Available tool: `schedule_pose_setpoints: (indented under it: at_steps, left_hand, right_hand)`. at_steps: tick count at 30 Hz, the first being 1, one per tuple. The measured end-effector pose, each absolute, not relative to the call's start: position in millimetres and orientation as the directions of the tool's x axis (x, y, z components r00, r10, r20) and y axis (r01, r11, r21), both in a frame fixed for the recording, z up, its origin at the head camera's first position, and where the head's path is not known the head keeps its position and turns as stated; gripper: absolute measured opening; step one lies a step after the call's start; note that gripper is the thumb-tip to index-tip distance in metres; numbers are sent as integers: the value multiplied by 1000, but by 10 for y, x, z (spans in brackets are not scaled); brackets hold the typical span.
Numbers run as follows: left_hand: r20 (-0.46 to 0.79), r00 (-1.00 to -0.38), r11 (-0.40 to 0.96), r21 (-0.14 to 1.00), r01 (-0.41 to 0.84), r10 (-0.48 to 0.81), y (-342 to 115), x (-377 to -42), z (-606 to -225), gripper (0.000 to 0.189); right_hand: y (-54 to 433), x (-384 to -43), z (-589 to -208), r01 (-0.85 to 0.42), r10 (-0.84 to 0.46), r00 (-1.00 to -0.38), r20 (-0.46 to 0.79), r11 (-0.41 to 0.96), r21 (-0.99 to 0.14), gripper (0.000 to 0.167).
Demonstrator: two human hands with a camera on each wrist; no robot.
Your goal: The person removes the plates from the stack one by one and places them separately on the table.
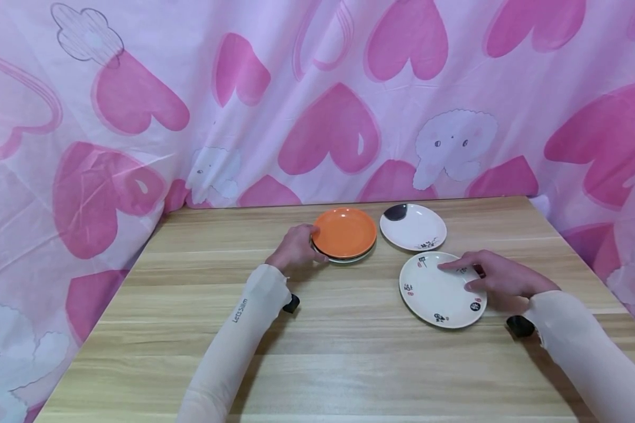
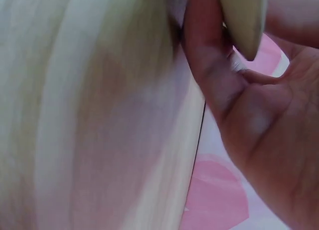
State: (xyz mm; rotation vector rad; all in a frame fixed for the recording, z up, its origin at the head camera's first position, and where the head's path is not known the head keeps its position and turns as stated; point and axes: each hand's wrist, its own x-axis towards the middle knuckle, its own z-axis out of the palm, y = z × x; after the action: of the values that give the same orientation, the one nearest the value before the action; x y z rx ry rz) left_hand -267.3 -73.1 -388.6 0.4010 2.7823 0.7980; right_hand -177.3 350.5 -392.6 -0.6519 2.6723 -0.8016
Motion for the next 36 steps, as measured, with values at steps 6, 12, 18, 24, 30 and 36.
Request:
schedule_pose_setpoints:
  at_steps: [6,12,18,24,30,36]
  left_hand:
    - [-138,-943,795,583,169,302,-724,-2674,-3886,81]
    - [-132,-941,787,591,177,310,-721,-2679,-3899,84]
    - [-136,-945,786,597,161,297,-735,-2669,-3894,84]
    - [-143,-944,785,600,155,296,-746,-2660,-3887,84]
    - [-147,-946,792,592,150,289,-742,-2669,-3874,85]
    - [-163,-947,783,610,125,277,-734,-2675,-3893,83]
  right_hand:
    - [3515,-1788,-3938,-372,-512,-853,-101,733,-569,55]
    - [3513,-1782,-3917,-361,-500,-860,-106,741,-567,54]
    - [3482,-1793,-3909,-353,-491,-863,-118,753,-555,54]
    - [3447,-1820,-3894,-326,-466,-872,-152,782,-532,55]
    - [3432,-1868,-3898,-306,-444,-875,-191,814,-493,54]
    - [3430,-1859,-3896,-277,-423,-880,-215,826,-491,54]
